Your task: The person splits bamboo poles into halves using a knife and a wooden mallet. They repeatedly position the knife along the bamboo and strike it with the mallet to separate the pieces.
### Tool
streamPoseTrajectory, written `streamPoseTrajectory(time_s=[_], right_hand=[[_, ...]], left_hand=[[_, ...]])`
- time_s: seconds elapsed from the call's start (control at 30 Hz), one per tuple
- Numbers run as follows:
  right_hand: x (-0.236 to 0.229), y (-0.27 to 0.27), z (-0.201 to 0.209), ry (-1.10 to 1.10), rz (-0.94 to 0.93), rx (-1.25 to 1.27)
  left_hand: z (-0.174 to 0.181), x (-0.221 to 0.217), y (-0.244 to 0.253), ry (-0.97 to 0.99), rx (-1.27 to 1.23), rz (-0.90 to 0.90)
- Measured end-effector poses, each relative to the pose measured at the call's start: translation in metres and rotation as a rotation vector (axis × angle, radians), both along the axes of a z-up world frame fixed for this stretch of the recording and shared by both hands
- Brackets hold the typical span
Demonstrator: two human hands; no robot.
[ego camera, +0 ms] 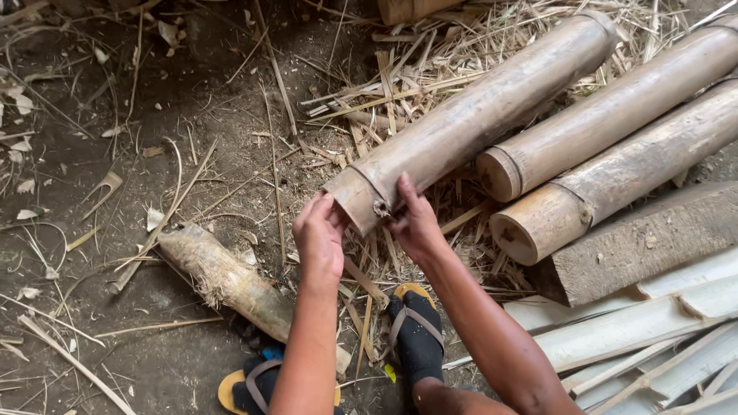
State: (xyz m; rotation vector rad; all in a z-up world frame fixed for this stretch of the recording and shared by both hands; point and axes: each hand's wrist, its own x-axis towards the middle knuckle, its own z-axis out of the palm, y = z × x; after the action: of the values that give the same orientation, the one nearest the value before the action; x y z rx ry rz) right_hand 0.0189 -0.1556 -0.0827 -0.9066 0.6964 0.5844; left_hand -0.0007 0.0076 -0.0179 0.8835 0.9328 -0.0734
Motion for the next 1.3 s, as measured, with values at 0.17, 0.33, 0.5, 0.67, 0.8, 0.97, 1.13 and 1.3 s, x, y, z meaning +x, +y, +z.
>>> streamPoseTrajectory(time_s=[0.17, 0.33, 0.5, 0.67, 0.8, 0.97, 1.13, 1.3], right_hand=[[-0.011, 0.0, 0.007, -0.05, 0.245, -0.297], [0.004, -0.016, 0.017, 0.046, 0.029, -0.434], [0.009, -0.009, 0.002, -0.042, 0.108, -0.419], [-0.02, -0.009, 0.005, -0.196, 0.119, -0.419], [-0.038, 0.007, 0.015, -0.315, 0.198, -0.261], [-0.041, 0.033, 0.047, -0.709, 0.618, -0.415], [-0.019, 0.07, 0.064, -1.02, 0.82, -0.482], [-0.075, 0.091, 0.025, -0.809, 0.502, -0.967]], left_hand=[[-0.036, -0.02, -0.007, 0.164, 0.177, -0.218], [-0.049, -0.067, 0.002, 0.029, 0.117, -0.121], [-0.026, -0.123, 0.033, 0.212, 0.076, -0.57], [-0.006, -0.114, 0.076, 0.248, 0.296, -0.882], [0.008, -0.065, 0.085, -0.114, 0.593, -0.666], [0.032, 0.007, 0.112, -0.564, 0.492, -0.486], [0.075, -0.004, 0.15, -0.619, 0.725, -0.327], [0.08, -0.06, 0.157, -0.611, 0.836, 0.251]])
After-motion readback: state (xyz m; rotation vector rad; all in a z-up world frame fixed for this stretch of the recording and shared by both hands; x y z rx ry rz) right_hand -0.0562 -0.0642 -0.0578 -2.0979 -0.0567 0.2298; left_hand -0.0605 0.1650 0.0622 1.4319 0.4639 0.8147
